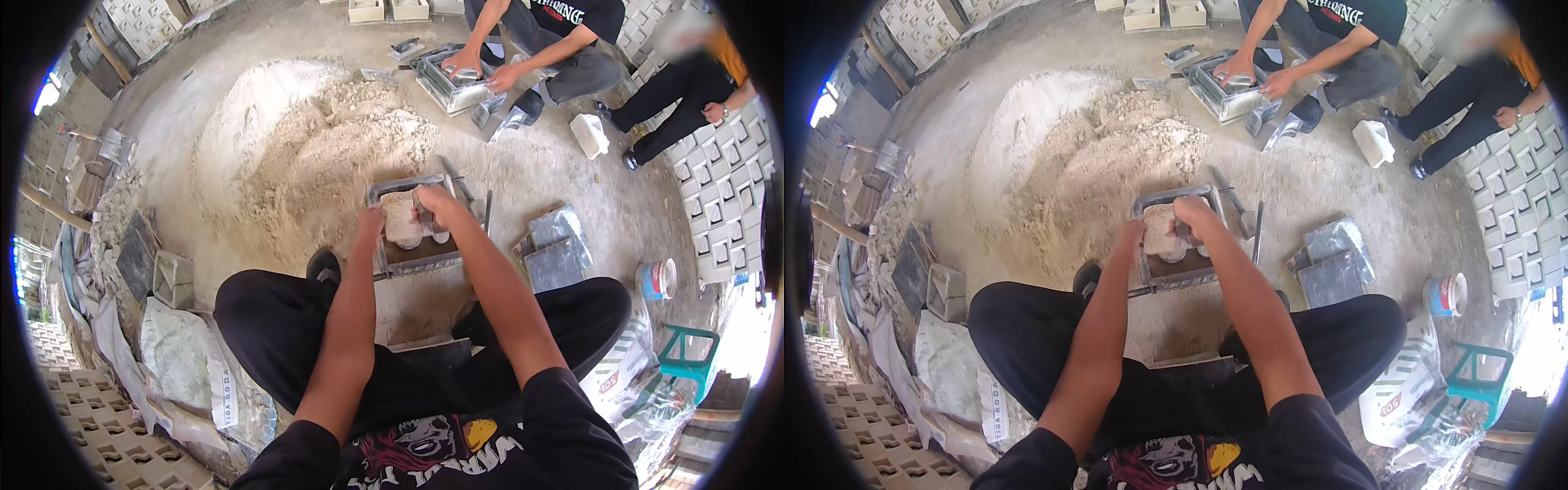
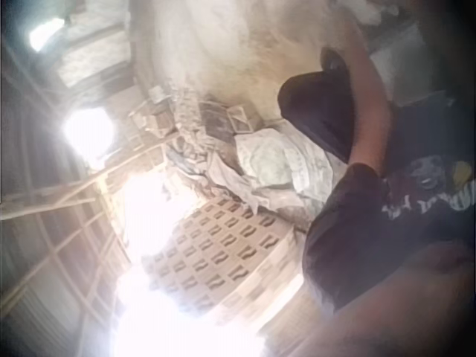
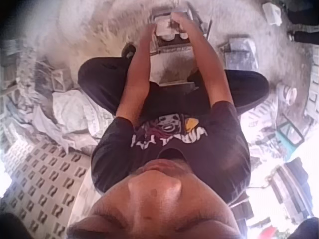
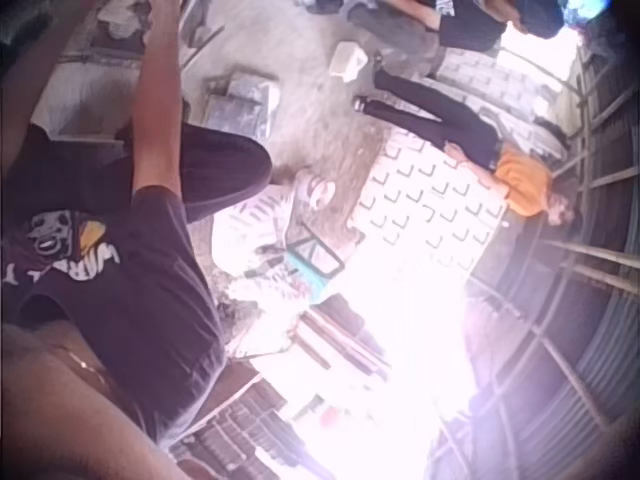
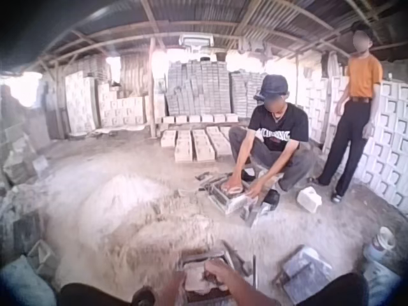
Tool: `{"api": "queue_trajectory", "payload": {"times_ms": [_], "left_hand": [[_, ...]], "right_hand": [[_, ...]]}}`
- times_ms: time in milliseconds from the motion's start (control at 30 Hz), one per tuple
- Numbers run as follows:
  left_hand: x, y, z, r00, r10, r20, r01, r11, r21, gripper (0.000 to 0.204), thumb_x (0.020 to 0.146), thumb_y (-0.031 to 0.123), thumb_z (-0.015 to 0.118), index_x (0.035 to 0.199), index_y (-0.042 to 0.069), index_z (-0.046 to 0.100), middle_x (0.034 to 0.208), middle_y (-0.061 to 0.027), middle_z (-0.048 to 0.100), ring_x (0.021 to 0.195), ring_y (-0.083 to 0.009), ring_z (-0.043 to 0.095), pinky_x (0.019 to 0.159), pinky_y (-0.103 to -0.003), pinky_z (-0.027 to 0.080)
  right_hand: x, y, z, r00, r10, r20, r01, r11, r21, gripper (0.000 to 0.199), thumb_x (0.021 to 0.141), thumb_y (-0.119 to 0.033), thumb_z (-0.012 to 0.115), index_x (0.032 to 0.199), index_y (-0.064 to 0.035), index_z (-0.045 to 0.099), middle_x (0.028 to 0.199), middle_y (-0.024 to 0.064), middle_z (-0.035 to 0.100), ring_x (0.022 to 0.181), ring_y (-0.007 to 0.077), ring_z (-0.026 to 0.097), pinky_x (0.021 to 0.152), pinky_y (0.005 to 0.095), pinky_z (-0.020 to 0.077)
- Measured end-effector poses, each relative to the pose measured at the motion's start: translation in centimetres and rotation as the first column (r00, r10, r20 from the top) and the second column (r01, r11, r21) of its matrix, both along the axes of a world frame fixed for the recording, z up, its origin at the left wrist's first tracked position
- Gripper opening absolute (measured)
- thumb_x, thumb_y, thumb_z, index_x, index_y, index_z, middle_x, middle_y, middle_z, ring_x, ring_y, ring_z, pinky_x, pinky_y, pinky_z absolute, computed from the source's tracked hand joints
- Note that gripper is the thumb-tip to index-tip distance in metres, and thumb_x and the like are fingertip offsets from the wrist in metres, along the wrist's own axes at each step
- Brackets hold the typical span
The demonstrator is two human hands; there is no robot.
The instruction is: The person uses a mold to manufacture blocks by hand, filling the mold with sand from a large pile, packing it down with a tool, and leveling the surface.
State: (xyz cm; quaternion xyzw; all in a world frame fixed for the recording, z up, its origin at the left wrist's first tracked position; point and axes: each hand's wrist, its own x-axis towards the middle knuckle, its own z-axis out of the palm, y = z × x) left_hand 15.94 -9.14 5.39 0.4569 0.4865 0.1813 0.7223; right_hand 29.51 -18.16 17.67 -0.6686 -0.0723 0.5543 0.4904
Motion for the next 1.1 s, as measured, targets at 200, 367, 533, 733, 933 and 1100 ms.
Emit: {"api": "queue_trajectory", "payload": {"times_ms": [200, 367, 533, 733, 933, 1100], "left_hand": [[1.8, 3.7, 0.1, 0.989, 0.133, 0.065, -0.113, 0.963, -0.244, 0.014, 0.082, 0.007, 0.053, 0.092, 0.0, 0.06, 0.086, -0.0108, 0.061, 0.072, -0.0226, 0.063, 0.052, -0.036, 0.052], [2.9, 4.6, 2.3, 0.997, 0.035, 0.066, -0.012, 0.948, -0.317, 0.013, 0.088, 0.004, 0.05, 0.099, 0.0, 0.055, 0.086, -0.0107, 0.059, 0.075, -0.021, 0.063, 0.058, -0.033, 0.058], [2.8, 3.4, 4.9, 0.998, 0.036, 0.048, -0.019, 0.95, -0.311, 0.011, 0.088, 0.004, 0.052, 0.097, 0.0, 0.056, 0.084, -0.0102, 0.059, 0.07, -0.0201, 0.062, 0.056, -0.028, 0.057], [-0.7, 5.3, 6.8, 0.993, 0.021, 0.114, -0.008, 0.993, -0.116, 0.018, 0.088, 0.01, 0.056, 0.102, 0.0, 0.059, 0.085, -0.0085, 0.061, 0.069, -0.0179, 0.061, 0.058, -0.029, 0.056], [-4.9, 4.8, 9.2, 0.997, 0.061, 0.04, -0.066, 0.991, 0.118, 0.033, 0.089, 0.024, 0.058, 0.116, 0.007, 0.06, 0.089, -0.0042, 0.063, 0.076, -0.0165, 0.06, 0.066, -0.032, 0.048], [-11.0, 5.9, 4.3, 0.923, 0.384, 0.005, -0.376, 0.901, 0.218, 0.033, 0.089, 0.028, 0.057, 0.111, 0.004, 0.065, 0.087, -0.0047, 0.064, 0.077, -0.0134, 0.058, 0.066, -0.029, 0.046]], "right_hand": [[3.4, 4.2, 1.2, 0.999, 0.033, -0.002, -0.033, 0.999, -0.018, 0.013, 0.087, -0.001, 0.042, 0.094, 0.0087, 0.047, 0.076, 0.0179, 0.056, 0.063, 0.0253, 0.062, 0.054, 0.0364, 0.0581], [5.9, 4.9, 1.4, 0.998, 0.008, -0.061, -0.015, 0.994, -0.11, 0.013, 0.087, 0.002, 0.041, 0.092, 0.0134, 0.044, 0.078, 0.0215, 0.056, 0.066, 0.0277, 0.063, 0.052, 0.0315, 0.0583], [5.4, 4.4, 2.9, 0.999, 0.048, -0.014, -0.05, 0.991, -0.126, 0.018, 0.089, -0.001, 0.04, 0.103, 0.009, 0.039, 0.081, 0.0191, 0.052, 0.062, 0.0245, 0.062, 0.049, 0.0324, 0.0589], [2.8, 4.4, 4.5, 0.995, 0.087, 0.052, -0.087, 0.996, -0.016, 0.018, 0.092, -0.013, 0.049, 0.096, 0.0041, 0.046, 0.074, 0.0138, 0.056, 0.056, 0.0178, 0.056, 0.045, 0.0276, 0.0502], [-4.0, 4.8, 0.6, 0.978, 0.139, 0.154, -0.157, 0.981, 0.117, 0.025, 0.091, -0.022, 0.055, 0.079, -0.0008, 0.052, 0.063, 0.0053, 0.052, 0.049, 0.0136, 0.05, 0.04, 0.0287, 0.042], [-12.5, 7.7, -1.7, 0.999, 0.012, 0.04, -0.02, 0.977, 0.213, 0.038, 0.092, -0.035, 0.055, 0.073, -0.0034, 0.05, 0.06, 0.0049, 0.05, 0.045, 0.0152, 0.049, 0.04, 0.0306, 0.0404]]}}
